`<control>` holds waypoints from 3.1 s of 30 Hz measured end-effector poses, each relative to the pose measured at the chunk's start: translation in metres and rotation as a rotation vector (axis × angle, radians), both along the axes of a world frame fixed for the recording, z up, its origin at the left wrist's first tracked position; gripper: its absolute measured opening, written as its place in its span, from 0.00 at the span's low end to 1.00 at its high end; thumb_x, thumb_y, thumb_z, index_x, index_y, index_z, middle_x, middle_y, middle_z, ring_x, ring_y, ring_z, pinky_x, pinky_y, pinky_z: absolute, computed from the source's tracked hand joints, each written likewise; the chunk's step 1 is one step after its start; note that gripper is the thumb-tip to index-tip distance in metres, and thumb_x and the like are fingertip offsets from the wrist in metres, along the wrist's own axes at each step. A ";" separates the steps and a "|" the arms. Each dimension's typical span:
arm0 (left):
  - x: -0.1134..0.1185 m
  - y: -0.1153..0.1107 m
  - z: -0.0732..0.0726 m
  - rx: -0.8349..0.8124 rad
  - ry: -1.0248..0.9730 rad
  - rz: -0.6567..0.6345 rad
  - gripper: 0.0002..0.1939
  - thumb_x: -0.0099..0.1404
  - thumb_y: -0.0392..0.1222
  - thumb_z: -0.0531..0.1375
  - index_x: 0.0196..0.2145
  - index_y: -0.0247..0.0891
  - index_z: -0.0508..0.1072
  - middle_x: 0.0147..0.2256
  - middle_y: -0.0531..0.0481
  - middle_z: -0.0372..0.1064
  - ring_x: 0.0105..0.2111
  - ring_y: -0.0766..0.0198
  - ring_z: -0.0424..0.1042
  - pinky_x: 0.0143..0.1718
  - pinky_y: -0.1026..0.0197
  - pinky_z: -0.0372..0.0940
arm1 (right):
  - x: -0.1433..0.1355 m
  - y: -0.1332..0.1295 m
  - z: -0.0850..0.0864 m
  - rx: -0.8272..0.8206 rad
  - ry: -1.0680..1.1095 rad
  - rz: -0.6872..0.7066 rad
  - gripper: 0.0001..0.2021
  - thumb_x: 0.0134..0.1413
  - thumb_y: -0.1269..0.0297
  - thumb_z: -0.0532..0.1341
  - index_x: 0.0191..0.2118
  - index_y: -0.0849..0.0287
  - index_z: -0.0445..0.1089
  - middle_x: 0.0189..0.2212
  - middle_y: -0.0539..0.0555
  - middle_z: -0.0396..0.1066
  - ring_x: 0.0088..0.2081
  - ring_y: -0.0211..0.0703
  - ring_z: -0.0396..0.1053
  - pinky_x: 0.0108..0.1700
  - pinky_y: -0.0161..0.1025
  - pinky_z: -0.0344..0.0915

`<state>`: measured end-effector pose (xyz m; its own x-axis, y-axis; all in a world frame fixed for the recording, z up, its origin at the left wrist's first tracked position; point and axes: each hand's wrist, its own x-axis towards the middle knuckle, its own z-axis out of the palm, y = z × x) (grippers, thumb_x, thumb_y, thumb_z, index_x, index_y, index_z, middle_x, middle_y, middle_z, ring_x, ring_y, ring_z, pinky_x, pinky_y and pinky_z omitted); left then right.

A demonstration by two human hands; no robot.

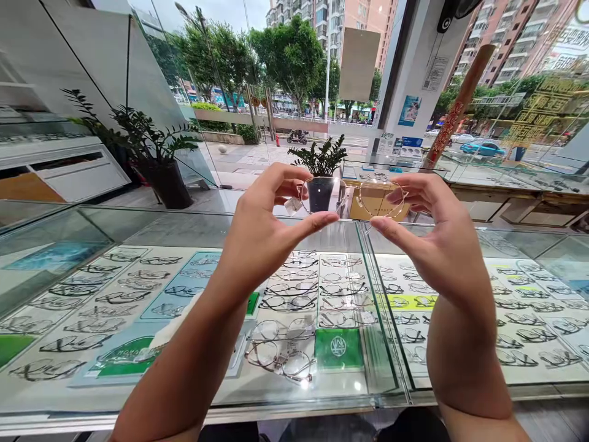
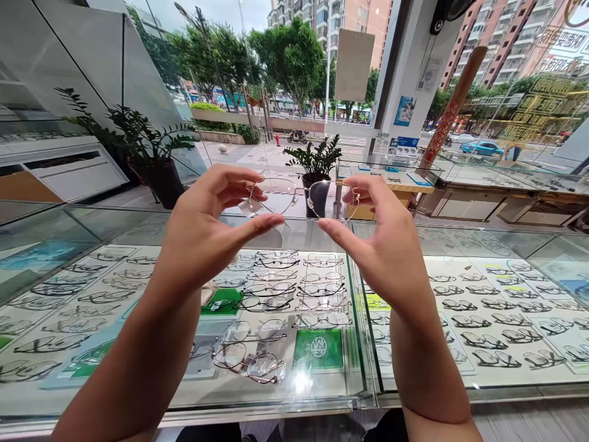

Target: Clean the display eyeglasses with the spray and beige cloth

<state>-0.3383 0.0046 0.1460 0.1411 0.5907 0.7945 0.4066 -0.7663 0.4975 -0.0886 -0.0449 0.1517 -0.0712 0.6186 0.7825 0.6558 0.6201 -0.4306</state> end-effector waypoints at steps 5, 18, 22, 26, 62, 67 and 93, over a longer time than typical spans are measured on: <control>0.000 0.004 -0.001 -0.027 -0.005 -0.018 0.29 0.58 0.56 0.76 0.52 0.44 0.74 0.48 0.46 0.77 0.47 0.54 0.78 0.51 0.49 0.74 | -0.001 0.000 0.000 0.030 0.008 -0.031 0.24 0.60 0.52 0.72 0.58 0.51 0.72 0.50 0.58 0.78 0.51 0.57 0.77 0.56 0.58 0.74; 0.002 0.002 -0.004 0.018 -0.002 0.028 0.27 0.59 0.56 0.76 0.51 0.45 0.74 0.45 0.48 0.76 0.43 0.56 0.77 0.46 0.51 0.74 | 0.003 0.003 -0.001 0.013 0.008 -0.014 0.24 0.61 0.51 0.71 0.59 0.51 0.72 0.53 0.58 0.78 0.52 0.56 0.77 0.57 0.58 0.75; 0.002 0.002 -0.004 0.042 -0.011 0.018 0.27 0.59 0.54 0.76 0.51 0.46 0.74 0.46 0.48 0.76 0.44 0.56 0.76 0.46 0.51 0.74 | 0.003 0.003 -0.001 0.001 0.008 -0.006 0.24 0.61 0.53 0.71 0.60 0.50 0.72 0.53 0.59 0.78 0.53 0.57 0.77 0.58 0.59 0.74; 0.004 0.000 -0.004 0.104 -0.017 0.026 0.26 0.59 0.53 0.76 0.51 0.46 0.74 0.48 0.48 0.75 0.44 0.57 0.76 0.47 0.50 0.74 | 0.004 0.003 -0.001 -0.026 0.005 0.011 0.24 0.62 0.55 0.70 0.61 0.50 0.71 0.55 0.58 0.78 0.55 0.58 0.76 0.61 0.61 0.73; 0.003 0.016 -0.009 0.098 0.011 0.059 0.30 0.63 0.54 0.73 0.59 0.49 0.71 0.55 0.45 0.75 0.54 0.51 0.76 0.56 0.47 0.73 | -0.013 0.007 -0.004 0.129 -0.023 -0.115 0.24 0.61 0.58 0.69 0.62 0.47 0.68 0.55 0.58 0.75 0.60 0.64 0.72 0.61 0.64 0.71; 0.005 0.015 -0.009 0.181 0.023 0.118 0.30 0.62 0.54 0.74 0.58 0.50 0.71 0.55 0.45 0.74 0.53 0.50 0.76 0.54 0.47 0.74 | -0.012 0.011 -0.006 0.132 -0.053 -0.138 0.25 0.62 0.59 0.68 0.63 0.48 0.67 0.57 0.58 0.74 0.61 0.63 0.72 0.61 0.63 0.72; 0.012 0.017 -0.015 0.150 -0.031 0.088 0.28 0.64 0.49 0.73 0.58 0.49 0.72 0.57 0.44 0.73 0.57 0.49 0.75 0.58 0.44 0.74 | -0.012 0.014 -0.008 0.134 -0.017 -0.147 0.25 0.60 0.62 0.67 0.62 0.48 0.67 0.58 0.58 0.73 0.60 0.61 0.72 0.62 0.64 0.71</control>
